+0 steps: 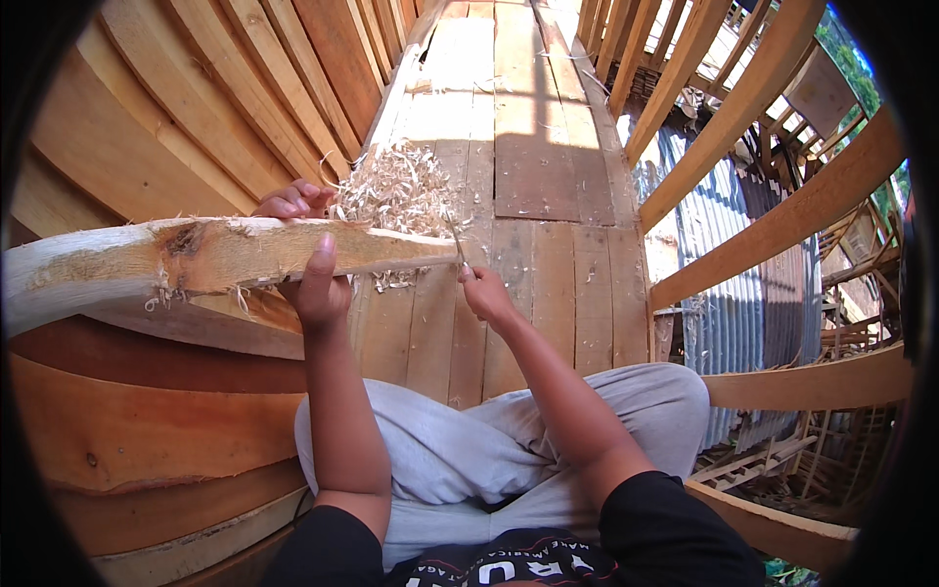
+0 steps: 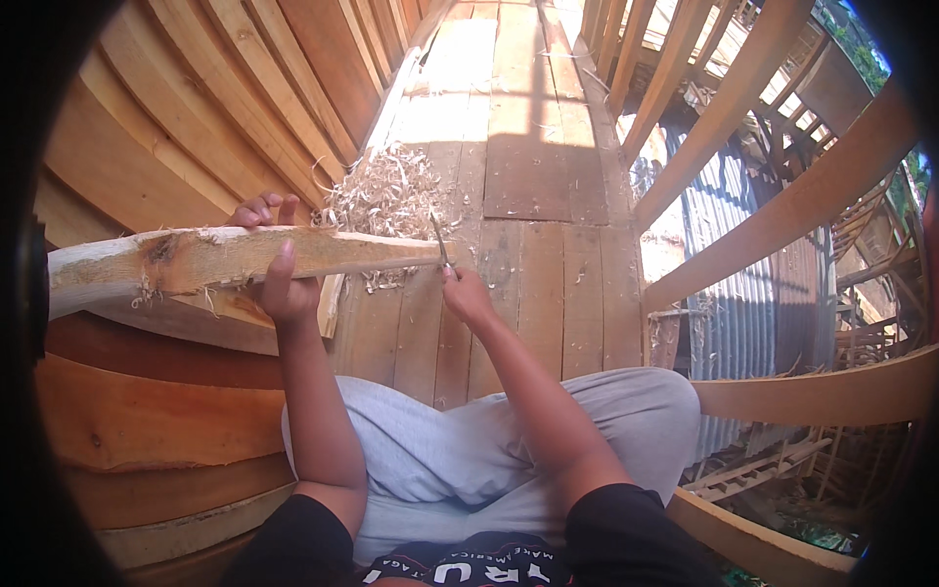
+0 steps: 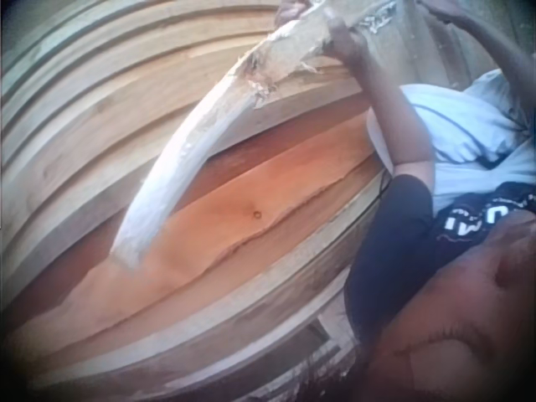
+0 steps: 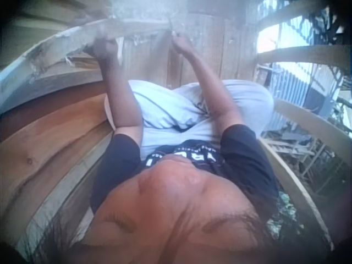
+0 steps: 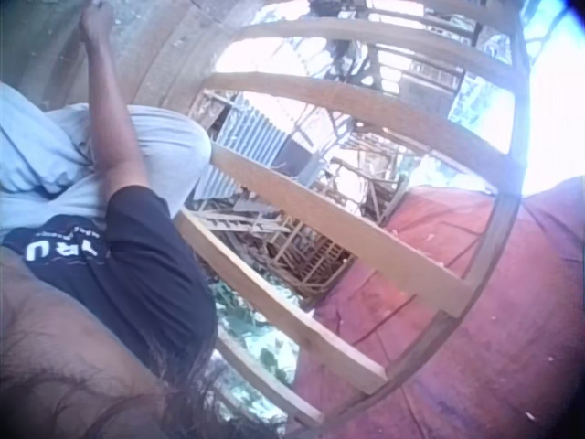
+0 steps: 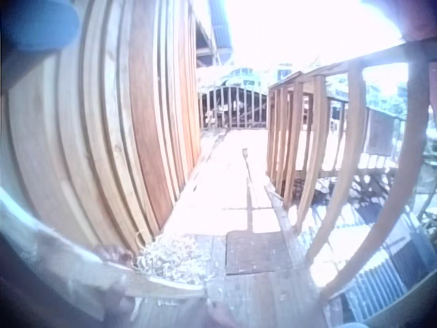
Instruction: The person carves a wooden stick using a knife, removing bark and shaping the wood. They repeatedly scrape and shave the stick, producing wood shavings that accumulate on the floor.
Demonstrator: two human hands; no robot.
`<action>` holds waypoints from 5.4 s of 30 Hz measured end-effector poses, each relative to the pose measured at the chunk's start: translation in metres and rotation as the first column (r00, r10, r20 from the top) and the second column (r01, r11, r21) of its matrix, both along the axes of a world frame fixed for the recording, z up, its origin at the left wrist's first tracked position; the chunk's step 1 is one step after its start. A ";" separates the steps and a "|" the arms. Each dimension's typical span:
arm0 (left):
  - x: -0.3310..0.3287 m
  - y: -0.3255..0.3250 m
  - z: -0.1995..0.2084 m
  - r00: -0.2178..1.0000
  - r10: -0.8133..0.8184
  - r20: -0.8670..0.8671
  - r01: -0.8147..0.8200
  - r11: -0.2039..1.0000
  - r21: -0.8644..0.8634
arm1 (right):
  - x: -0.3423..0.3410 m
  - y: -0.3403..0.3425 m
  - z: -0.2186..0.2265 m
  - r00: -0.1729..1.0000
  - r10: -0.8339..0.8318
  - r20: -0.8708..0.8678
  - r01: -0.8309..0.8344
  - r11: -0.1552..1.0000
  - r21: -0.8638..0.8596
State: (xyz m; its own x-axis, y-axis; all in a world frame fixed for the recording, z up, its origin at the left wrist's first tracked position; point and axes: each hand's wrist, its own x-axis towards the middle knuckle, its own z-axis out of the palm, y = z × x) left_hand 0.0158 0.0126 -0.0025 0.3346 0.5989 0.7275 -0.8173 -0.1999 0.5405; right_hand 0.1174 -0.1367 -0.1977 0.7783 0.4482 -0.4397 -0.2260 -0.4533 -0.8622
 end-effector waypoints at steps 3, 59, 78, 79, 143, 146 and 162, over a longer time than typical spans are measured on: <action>-0.008 -0.004 0.006 0.976 -0.111 -0.188 0.103 0.993 -0.050 | 0.007 -0.003 -0.004 0.987 0.026 0.156 -0.027 1.000 0.007; -0.017 0.043 0.008 0.908 -0.394 -0.141 0.396 0.918 -0.014 | -0.011 0.019 0.040 0.922 0.269 0.280 -0.244 0.962 -0.121; -0.026 0.045 0.009 0.840 -0.518 -0.159 0.538 0.832 0.134 | -0.032 0.019 0.126 0.873 0.393 0.290 -0.424 0.904 0.050; -0.026 0.047 0.008 0.848 -0.510 -0.144 0.526 0.843 0.116 | -0.026 0.017 0.104 0.886 0.382 0.262 -0.396 0.918 0.000; -0.003 0.019 0.022 0.893 0.369 -0.259 -0.426 0.878 -0.219 | -0.044 0.030 0.082 0.837 0.255 0.484 -0.240 0.966 -0.095; 0.003 0.019 0.024 0.881 0.397 -0.256 -0.446 0.878 -0.173 | -0.042 0.027 0.083 0.860 0.243 0.449 -0.210 0.970 -0.123; 0.011 -0.012 0.031 0.870 0.352 -0.345 -0.418 0.898 -0.138 | -0.030 0.017 0.115 0.918 0.275 0.286 -0.292 0.956 0.019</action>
